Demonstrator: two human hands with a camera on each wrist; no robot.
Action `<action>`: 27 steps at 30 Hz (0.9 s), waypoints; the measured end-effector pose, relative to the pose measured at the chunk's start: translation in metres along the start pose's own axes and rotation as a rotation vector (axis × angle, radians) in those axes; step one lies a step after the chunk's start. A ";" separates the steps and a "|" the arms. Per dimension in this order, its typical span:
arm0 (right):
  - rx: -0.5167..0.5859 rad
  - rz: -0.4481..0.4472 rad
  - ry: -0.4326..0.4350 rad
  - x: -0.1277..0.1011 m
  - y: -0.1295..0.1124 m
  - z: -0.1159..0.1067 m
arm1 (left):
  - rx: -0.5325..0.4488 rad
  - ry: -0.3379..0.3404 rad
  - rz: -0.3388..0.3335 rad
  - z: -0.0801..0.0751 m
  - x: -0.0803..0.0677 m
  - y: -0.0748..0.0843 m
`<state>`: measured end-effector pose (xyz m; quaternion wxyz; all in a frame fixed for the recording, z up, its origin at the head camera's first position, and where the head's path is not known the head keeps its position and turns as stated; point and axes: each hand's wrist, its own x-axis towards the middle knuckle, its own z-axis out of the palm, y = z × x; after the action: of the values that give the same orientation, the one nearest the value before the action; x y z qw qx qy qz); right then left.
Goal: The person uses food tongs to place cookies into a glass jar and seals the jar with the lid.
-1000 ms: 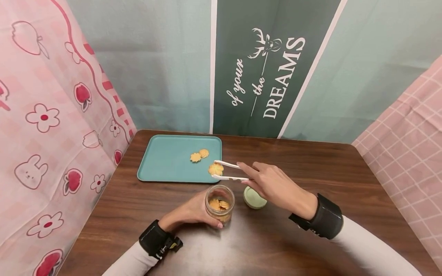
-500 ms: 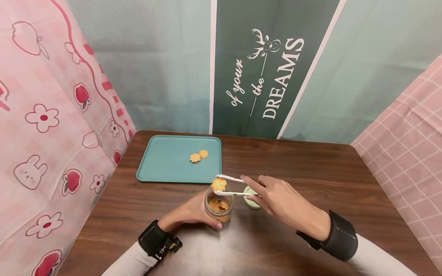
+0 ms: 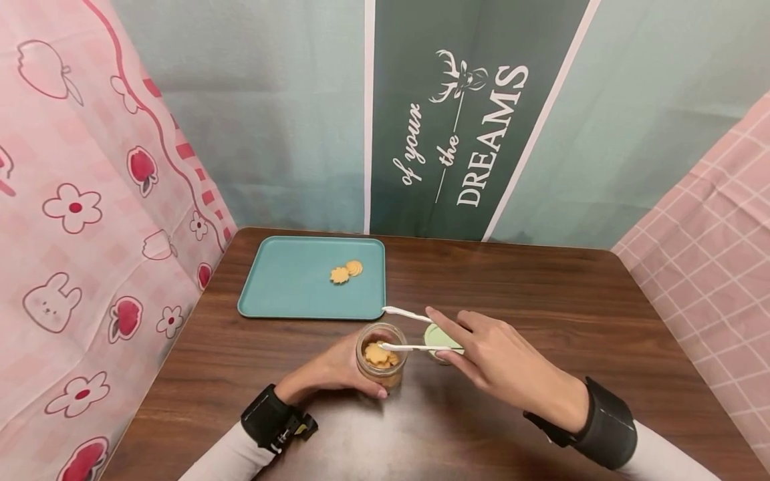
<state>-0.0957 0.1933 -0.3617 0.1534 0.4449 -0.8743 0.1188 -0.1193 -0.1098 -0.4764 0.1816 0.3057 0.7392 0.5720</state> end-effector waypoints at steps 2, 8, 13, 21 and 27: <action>0.002 0.005 -0.004 0.000 0.001 -0.001 | 0.003 -0.001 0.016 0.000 0.000 0.000; 0.001 0.008 0.015 0.001 0.006 0.002 | 0.043 0.005 -0.014 0.000 0.001 0.000; 0.002 0.013 0.049 0.005 0.010 0.004 | 0.041 0.005 -0.025 0.000 0.000 0.001; 0.022 0.034 0.065 0.020 0.017 0.009 | 0.048 0.004 0.018 0.000 0.000 0.000; 0.034 0.057 0.046 0.027 0.018 0.013 | 0.054 0.013 -0.007 -0.001 0.000 0.001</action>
<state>-0.1280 0.1790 -0.3646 0.1625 0.4196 -0.8806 0.1483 -0.1197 -0.1102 -0.4753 0.1702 0.3042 0.7566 0.5533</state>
